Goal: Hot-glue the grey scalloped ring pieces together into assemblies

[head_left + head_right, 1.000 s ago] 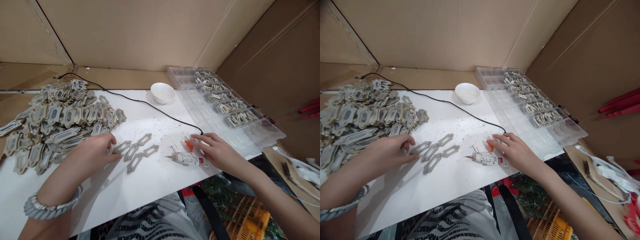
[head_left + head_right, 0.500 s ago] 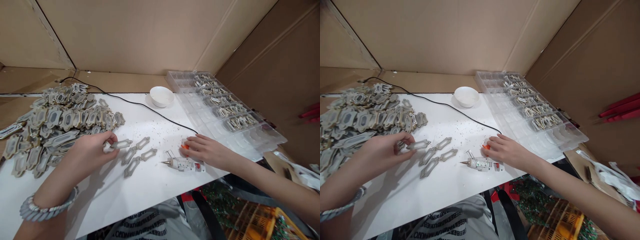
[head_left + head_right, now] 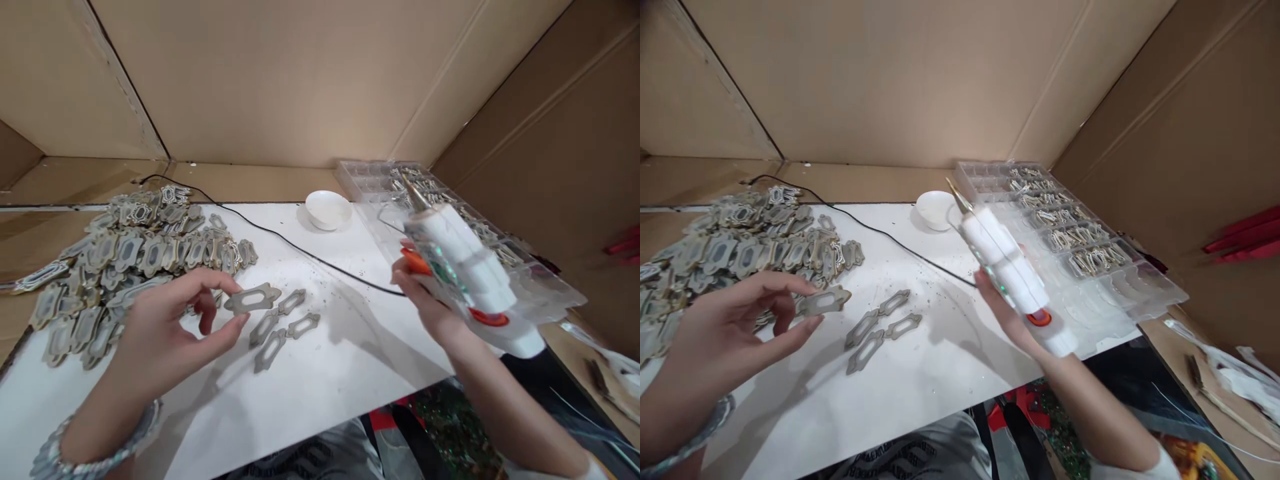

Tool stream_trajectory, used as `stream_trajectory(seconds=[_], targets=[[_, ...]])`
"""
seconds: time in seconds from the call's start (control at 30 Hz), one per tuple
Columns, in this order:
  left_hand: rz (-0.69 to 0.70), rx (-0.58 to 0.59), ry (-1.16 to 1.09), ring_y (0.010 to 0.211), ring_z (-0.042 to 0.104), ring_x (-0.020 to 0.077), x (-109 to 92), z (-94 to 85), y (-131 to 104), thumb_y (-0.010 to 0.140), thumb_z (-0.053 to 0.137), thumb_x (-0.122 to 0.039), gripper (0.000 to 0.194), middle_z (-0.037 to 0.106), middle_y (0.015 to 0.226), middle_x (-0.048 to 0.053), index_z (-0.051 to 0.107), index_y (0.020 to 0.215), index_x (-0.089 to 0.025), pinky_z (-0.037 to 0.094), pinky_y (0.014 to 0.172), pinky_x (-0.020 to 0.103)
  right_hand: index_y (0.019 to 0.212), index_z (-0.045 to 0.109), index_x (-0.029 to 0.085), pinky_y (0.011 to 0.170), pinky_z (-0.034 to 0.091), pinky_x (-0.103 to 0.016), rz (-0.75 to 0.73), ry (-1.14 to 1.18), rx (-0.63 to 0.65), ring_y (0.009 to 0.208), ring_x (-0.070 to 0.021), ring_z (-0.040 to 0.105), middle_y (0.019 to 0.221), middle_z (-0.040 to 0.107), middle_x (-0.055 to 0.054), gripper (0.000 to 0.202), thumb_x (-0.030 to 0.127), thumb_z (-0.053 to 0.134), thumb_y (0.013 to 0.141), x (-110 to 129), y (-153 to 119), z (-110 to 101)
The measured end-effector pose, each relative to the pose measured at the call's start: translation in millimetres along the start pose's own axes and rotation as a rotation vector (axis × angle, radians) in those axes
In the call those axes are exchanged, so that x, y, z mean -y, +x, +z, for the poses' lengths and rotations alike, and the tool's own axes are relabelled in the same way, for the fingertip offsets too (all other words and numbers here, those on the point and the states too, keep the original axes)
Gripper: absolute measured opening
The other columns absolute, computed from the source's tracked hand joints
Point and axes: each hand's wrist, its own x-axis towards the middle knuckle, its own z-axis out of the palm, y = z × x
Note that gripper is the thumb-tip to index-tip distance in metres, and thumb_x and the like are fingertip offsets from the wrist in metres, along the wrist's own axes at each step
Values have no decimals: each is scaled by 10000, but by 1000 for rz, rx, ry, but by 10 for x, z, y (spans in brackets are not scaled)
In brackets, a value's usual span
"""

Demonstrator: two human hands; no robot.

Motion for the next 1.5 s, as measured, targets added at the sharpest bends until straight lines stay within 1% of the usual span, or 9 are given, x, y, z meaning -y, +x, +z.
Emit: stream_trajectory(seconds=[0.1, 0.3, 0.43, 0.6, 0.73, 0.9, 1.1, 1.27, 1.5], targets=[[-9, 3, -48, 470, 537, 112, -8, 61, -42, 755, 732, -284, 206, 628, 671, -47, 670, 951, -283, 451, 484, 253, 891, 679, 273, 746, 545, -354, 44, 147, -24, 686, -177, 624, 749, 650, -11, 373, 406, 359, 1030, 427, 61, 324], [94, 6, 11, 451, 511, 65, -50, 165, -38, 766, 737, -232, 184, 664, 749, -40, 633, 916, -250, 439, 470, 202, 810, 584, 221, 689, 556, -284, 312, 739, 267, 739, -157, 641, 770, 636, -3, 218, 434, 626, 835, 980, 226, 663], [44, 3, -78, 458, 492, 62, -89, 214, -33, 766, 744, -235, 167, 638, 737, -47, 608, 863, -243, 425, 447, 181, 822, 572, 225, 671, 552, -285, 344, 739, 242, 731, -156, 614, 767, 623, -3, 236, 451, 637, 798, 949, 233, 732], [-260, 140, -442, 499, 508, 79, -89, 288, -18, 803, 750, -346, 198, 590, 660, -50, 622, 911, -240, 415, 452, 164, 846, 567, 222, 640, 535, -286, 342, 734, 272, 676, -141, 588, 764, 628, 4, 220, 432, 617, 808, 888, 232, 722], [-434, 206, -609, 468, 474, 81, -100, 366, -5, 830, 724, -416, 230, 571, 579, -46, 656, 935, -223, 374, 424, 159, 1081, 569, 220, 694, 553, -309, 271, 766, 284, 706, -155, 625, 781, 642, 17, 307, 385, 631, 830, 844, 225, 731], [-485, 220, -559, 482, 524, 102, -119, 422, -6, 793, 761, -455, 280, 602, 548, -21, 702, 898, -202, 405, 434, 170, 1349, 530, 236, 777, 559, -343, 199, 715, 239, 794, -188, 675, 867, 703, -7, 505, 384, 648, 881, 765, 157, 829], [-479, 43, -504, 445, 530, 97, -87, 339, 6, 777, 771, -438, 255, 663, 564, -3, 686, 797, -199, 436, 428, 172, 913, 703, 204, 608, 534, -291, 197, 643, 135, 679, -170, 638, 792, 693, -34, 260, 446, 609, 906, 636, 190, 701], [-507, -174, -529, 496, 571, 117, -35, 231, 0, 781, 777, -404, 219, 644, 578, -27, 668, 812, -216, 460, 446, 189, 921, 716, 226, 701, 550, -281, -92, 455, 7, 774, -171, 668, 978, 707, -51, 97, 295, 661, 882, 421, 203, 485], [-496, -292, -567, 507, 560, 118, -94, 163, 8, 785, 761, -332, 139, 603, 562, -37, 668, 786, -228, 445, 454, 207, 950, 749, 241, 734, 566, -273, -230, 306, 152, 814, -173, 700, 1011, 687, -65, 167, 186, 594, 919, 427, 128, 464]])
